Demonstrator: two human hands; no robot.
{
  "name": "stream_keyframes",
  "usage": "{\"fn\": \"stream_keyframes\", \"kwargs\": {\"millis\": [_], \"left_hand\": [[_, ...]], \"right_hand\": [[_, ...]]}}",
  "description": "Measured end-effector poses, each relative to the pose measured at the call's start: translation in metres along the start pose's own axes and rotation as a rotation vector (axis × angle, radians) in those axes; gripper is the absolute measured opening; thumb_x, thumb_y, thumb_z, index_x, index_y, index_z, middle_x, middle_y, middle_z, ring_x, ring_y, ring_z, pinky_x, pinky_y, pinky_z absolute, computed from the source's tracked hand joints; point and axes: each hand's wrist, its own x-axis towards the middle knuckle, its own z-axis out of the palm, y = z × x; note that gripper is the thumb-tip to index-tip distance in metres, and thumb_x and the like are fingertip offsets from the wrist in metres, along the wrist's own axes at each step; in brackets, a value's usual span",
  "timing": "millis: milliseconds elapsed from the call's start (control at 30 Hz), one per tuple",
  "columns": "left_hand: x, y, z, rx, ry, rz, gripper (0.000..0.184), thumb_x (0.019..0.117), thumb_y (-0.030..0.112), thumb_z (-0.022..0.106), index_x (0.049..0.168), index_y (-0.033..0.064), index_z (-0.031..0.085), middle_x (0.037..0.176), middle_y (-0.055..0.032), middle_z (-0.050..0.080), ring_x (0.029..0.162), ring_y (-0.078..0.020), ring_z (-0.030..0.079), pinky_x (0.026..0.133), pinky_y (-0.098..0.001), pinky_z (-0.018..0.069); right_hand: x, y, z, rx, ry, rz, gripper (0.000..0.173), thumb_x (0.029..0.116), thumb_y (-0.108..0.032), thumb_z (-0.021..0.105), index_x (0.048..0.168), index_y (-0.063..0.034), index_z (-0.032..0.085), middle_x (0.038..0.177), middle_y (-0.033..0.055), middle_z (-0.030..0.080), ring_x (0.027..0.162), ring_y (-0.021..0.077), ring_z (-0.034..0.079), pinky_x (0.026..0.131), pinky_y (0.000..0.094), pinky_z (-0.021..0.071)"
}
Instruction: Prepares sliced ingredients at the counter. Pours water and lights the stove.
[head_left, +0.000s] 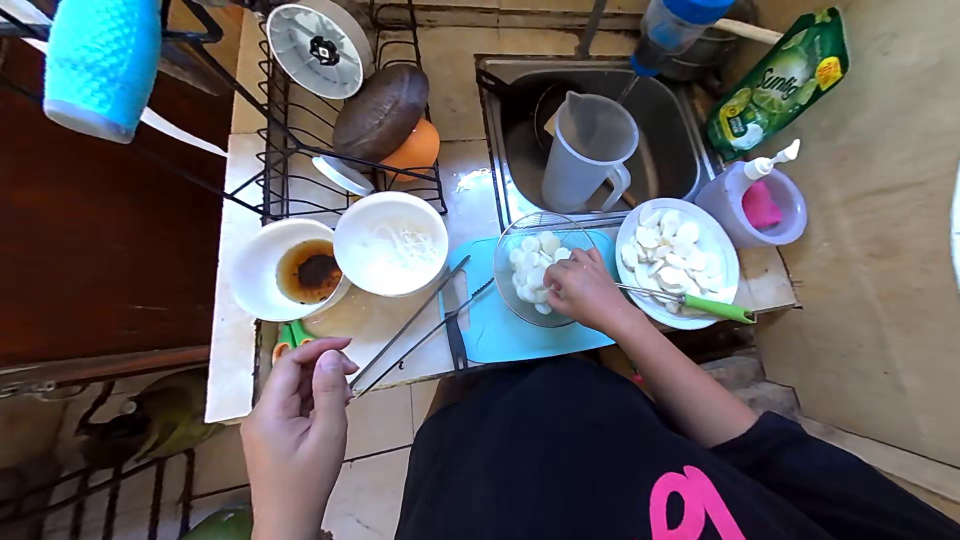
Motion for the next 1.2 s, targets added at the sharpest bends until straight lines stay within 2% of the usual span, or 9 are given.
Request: {"fn": "stream_keyframes", "kwargs": {"millis": [267,367,467,600,700,800,1033,1133,1200], "left_hand": [[0.003,0.002,-0.002,0.005,0.002,0.003,0.038,0.1076,0.026,0.043,0.114,-0.0067,0.060,0.085,0.0073,0.061,0.067,0.0129,0.051,0.061,-0.0059,0.0437],[0.004,0.003,-0.004,0.010,0.003,0.012,0.038,0.1078,0.026,0.043,0.115,-0.0071,0.060,0.085,0.0070,0.060,0.068,0.0125,0.051,0.061,-0.0058,0.0436],[0.005,0.003,-0.005,0.009,0.004,0.022,0.037,0.1080,0.026,0.043,0.115,-0.0061,0.060,0.085,0.0081,0.060,0.068,0.0130,0.051,0.062,-0.0057,0.0437],[0.007,0.005,-0.004,-0.002,0.004,0.027,0.037,0.1081,0.025,0.043,0.115,-0.0073,0.059,0.085,0.0076,0.060,0.068,0.0128,0.051,0.062,-0.0059,0.0441],[0.010,0.009,-0.003,-0.010,0.006,0.047,0.034,0.1082,0.022,0.042,0.114,-0.0072,0.059,0.084,0.0080,0.059,0.068,0.0133,0.051,0.062,-0.0061,0.0449],[0.012,0.011,-0.001,-0.029,0.007,0.065,0.033,0.1088,0.021,0.041,0.114,-0.0072,0.058,0.083,0.0088,0.060,0.068,0.0135,0.051,0.062,-0.0063,0.0450],[0.011,0.014,0.001,-0.021,0.041,0.055,0.033,0.1082,0.021,0.042,0.114,-0.0070,0.058,0.083,0.0094,0.060,0.067,0.0140,0.052,0.061,-0.0064,0.0460],[0.007,0.013,0.001,-0.020,0.059,0.049,0.032,0.1081,0.020,0.042,0.114,-0.0066,0.059,0.083,0.0087,0.060,0.067,0.0136,0.052,0.061,-0.0065,0.0454],[0.003,0.012,0.001,-0.017,0.074,0.046,0.032,0.1082,0.020,0.042,0.114,-0.0070,0.059,0.083,0.0085,0.060,0.067,0.0133,0.051,0.061,-0.0063,0.0451]], "right_hand": [[-0.024,0.016,-0.003,0.000,0.431,-0.116,0.011,0.0861,-0.018,0.076,0.088,-0.0075,0.075,0.091,0.0133,0.071,0.091,0.0369,0.064,0.081,0.0553,0.0456],[-0.045,0.019,-0.014,0.022,0.431,-0.131,0.024,0.0918,-0.035,0.074,0.099,-0.0126,0.080,0.098,0.0102,0.073,0.094,0.0341,0.064,0.085,0.0555,0.0464],[-0.064,0.029,-0.022,0.055,0.624,-0.147,0.029,0.0983,-0.030,0.063,0.087,-0.0080,0.078,0.089,0.0101,0.074,0.083,0.0289,0.068,0.076,0.0482,0.0522],[-0.079,0.046,-0.045,0.168,0.712,0.054,0.027,0.0994,-0.006,0.057,0.121,0.0004,0.071,0.101,0.0182,0.067,0.071,0.0233,0.064,0.065,0.0392,0.0565],[-0.082,0.057,-0.056,0.254,0.924,0.180,0.024,0.0993,-0.020,0.064,0.092,0.0021,0.069,0.073,0.0080,0.066,0.057,0.0079,0.059,0.055,0.0240,0.0507],[-0.081,0.067,-0.067,0.360,1.114,0.150,0.044,0.1063,-0.025,0.052,0.068,-0.0040,0.053,0.057,-0.0073,0.041,0.051,-0.0059,0.040,0.052,0.0136,0.0352],[-0.031,0.107,-0.104,0.792,1.020,0.092,0.029,0.1010,-0.017,0.028,0.080,-0.0125,0.049,0.068,-0.0089,0.047,0.059,-0.0005,0.046,0.059,0.0207,0.0433],[-0.004,0.132,-0.118,0.605,0.854,0.233,0.031,0.1026,-0.008,0.034,0.118,0.0076,0.055,0.109,0.0212,0.063,0.091,0.0264,0.063,0.082,0.0457,0.0529],[0.020,0.156,-0.111,0.473,0.668,0.285,0.039,0.1030,-0.014,0.051,0.135,0.0073,0.052,0.129,0.0310,0.060,0.114,0.0439,0.062,0.095,0.0611,0.0502]]}}
